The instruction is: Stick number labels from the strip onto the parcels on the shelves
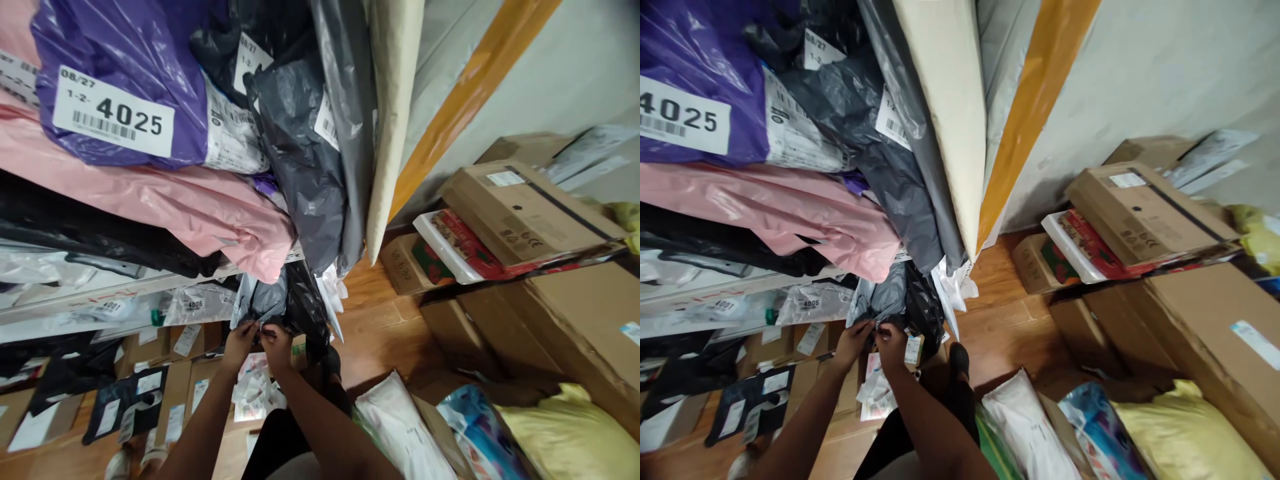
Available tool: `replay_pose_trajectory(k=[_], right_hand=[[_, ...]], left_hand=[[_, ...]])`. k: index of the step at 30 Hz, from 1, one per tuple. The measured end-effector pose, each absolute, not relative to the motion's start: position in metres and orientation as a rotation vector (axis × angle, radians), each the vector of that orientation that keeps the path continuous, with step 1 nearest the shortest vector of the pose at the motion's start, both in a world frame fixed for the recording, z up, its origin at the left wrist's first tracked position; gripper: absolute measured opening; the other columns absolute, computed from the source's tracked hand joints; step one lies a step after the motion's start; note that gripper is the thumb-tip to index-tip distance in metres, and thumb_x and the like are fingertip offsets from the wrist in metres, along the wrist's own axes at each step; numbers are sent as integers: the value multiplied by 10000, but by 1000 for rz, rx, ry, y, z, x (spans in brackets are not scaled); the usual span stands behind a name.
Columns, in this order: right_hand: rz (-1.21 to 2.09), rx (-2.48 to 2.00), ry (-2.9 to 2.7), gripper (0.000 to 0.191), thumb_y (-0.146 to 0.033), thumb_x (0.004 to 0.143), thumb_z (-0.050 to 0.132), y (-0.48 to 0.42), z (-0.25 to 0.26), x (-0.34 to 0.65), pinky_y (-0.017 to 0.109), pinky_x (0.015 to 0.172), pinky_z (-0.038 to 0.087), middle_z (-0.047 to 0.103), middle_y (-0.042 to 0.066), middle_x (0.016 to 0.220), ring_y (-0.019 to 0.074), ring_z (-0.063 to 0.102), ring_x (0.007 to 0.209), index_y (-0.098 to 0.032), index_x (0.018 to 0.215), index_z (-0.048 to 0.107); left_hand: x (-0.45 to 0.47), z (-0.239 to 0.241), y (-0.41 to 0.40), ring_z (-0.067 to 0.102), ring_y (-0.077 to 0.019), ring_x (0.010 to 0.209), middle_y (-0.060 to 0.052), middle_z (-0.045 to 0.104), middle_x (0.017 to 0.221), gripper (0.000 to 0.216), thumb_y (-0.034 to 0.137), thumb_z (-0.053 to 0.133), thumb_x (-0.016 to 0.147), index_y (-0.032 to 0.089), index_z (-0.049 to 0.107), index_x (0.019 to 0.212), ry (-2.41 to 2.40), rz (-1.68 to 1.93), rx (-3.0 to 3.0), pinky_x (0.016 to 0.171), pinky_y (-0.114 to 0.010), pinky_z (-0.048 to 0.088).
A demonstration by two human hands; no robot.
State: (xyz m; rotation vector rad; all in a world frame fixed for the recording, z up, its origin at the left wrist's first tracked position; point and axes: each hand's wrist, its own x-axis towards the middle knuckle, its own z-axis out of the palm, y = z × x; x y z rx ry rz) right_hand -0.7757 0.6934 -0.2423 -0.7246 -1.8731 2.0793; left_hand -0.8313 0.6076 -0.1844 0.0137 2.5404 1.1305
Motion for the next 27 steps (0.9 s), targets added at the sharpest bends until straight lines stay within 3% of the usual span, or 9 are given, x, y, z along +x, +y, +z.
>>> replay_pose_trajectory(k=[6,11,18,27], right_hand=[[1935,-661,-2046,167,-254,765,556,697,-237,-773,280,650,537,722,79,773,185,661,695,-184,781,707],[1859,-608,-2146,226,-217,799,484,701,-237,-770,309,662,525,724,80,772,202,654,694,-194,838,706],[1782,-219,-2330,234,-201,820,464,726,-234,-775,287,698,470,692,64,753,191,614,719,-205,799,697],[1874,-132,-2291,184,-271,778,539,755,-229,-795,248,671,431,645,20,649,159,574,649,-215,643,651]], left_hand=[[-825,-186,610,676,-198,791,-51,742,813,341,453,474,731,200,700,765,2623,1086,-7,748,-262,501],[-822,-181,611,674,-177,910,-57,721,1036,325,292,534,756,192,667,1035,2643,934,109,814,-258,499],[-832,-158,613,654,-175,831,-71,729,868,260,210,461,853,188,713,793,2584,606,477,754,-244,447],[-855,-141,607,624,-180,808,-75,698,815,243,163,455,851,174,674,747,2546,393,629,741,-252,408]])
